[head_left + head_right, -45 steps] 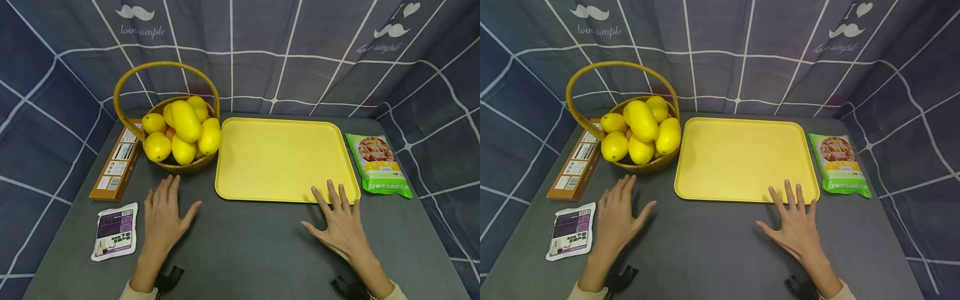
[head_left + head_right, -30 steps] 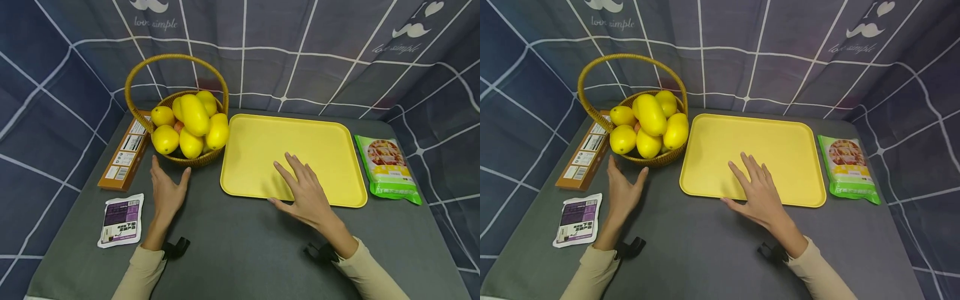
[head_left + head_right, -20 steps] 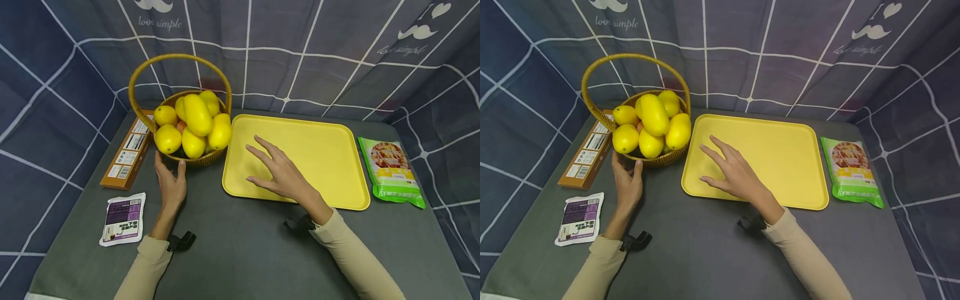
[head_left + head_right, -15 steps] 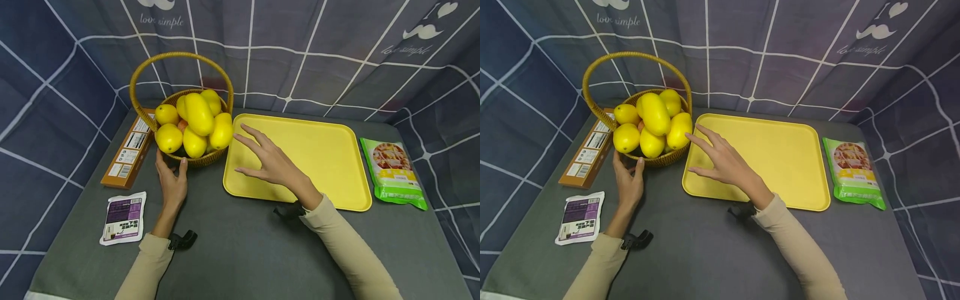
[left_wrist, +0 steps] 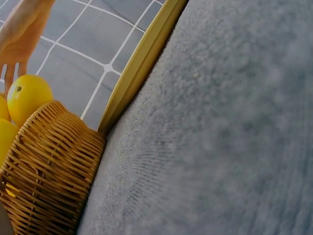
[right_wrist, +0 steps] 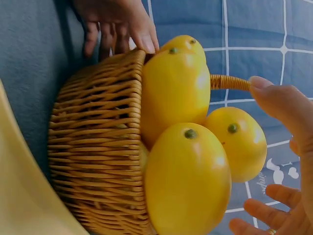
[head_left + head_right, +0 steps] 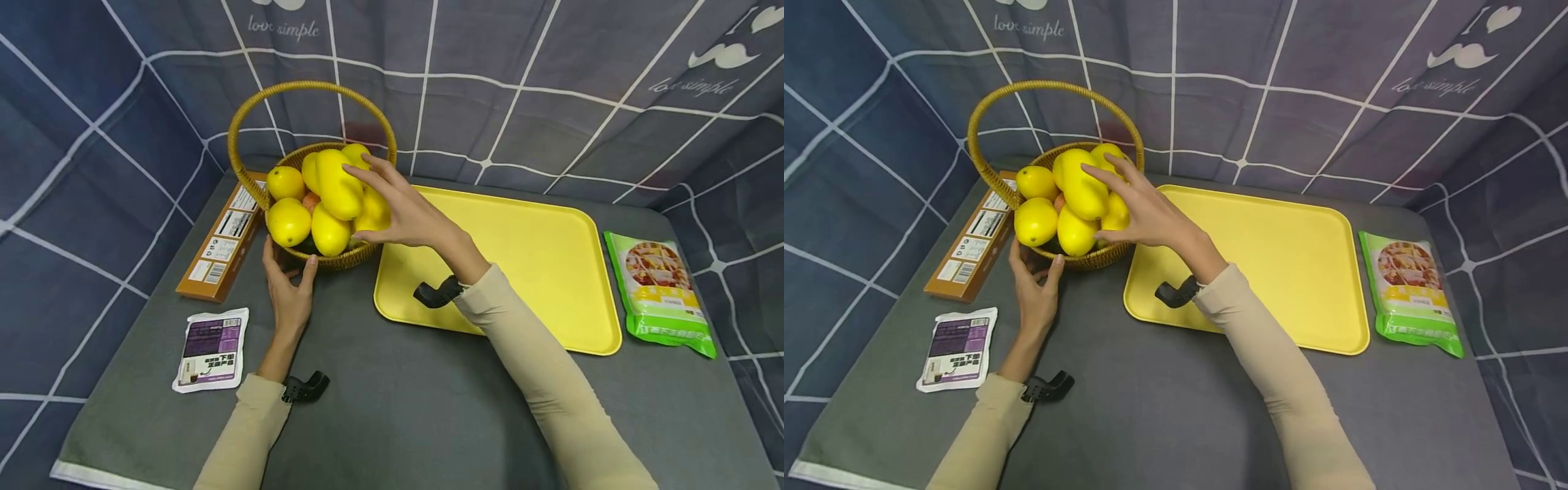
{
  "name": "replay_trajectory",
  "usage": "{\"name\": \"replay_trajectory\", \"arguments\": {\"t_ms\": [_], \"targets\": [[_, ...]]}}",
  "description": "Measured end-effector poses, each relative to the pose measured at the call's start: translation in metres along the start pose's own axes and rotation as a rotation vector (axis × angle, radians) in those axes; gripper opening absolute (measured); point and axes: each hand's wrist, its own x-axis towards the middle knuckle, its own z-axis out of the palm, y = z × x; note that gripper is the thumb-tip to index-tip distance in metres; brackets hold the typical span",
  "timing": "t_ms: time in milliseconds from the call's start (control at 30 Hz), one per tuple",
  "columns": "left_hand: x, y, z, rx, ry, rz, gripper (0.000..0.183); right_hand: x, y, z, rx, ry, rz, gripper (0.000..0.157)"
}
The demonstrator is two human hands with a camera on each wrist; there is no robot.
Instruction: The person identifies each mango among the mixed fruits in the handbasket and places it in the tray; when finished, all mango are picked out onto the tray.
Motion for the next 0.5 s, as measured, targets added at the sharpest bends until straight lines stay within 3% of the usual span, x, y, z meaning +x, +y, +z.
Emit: {"name": "replay_trajectory", "arguments": {"t_ms": [300, 500], "targets": [[0.0, -0.003, 0.0, -0.017, -0.011, 0.017, 0.08, 0.023, 0.004, -0.002, 0.025, -0.117, 0.042, 0.095], [0.001, -0.003, -0.001, -0.013, -0.011, 0.009, 0.081, 0.03, 0.006, 0.002, 0.015, -0.138, 0.051, 0.087]]}}
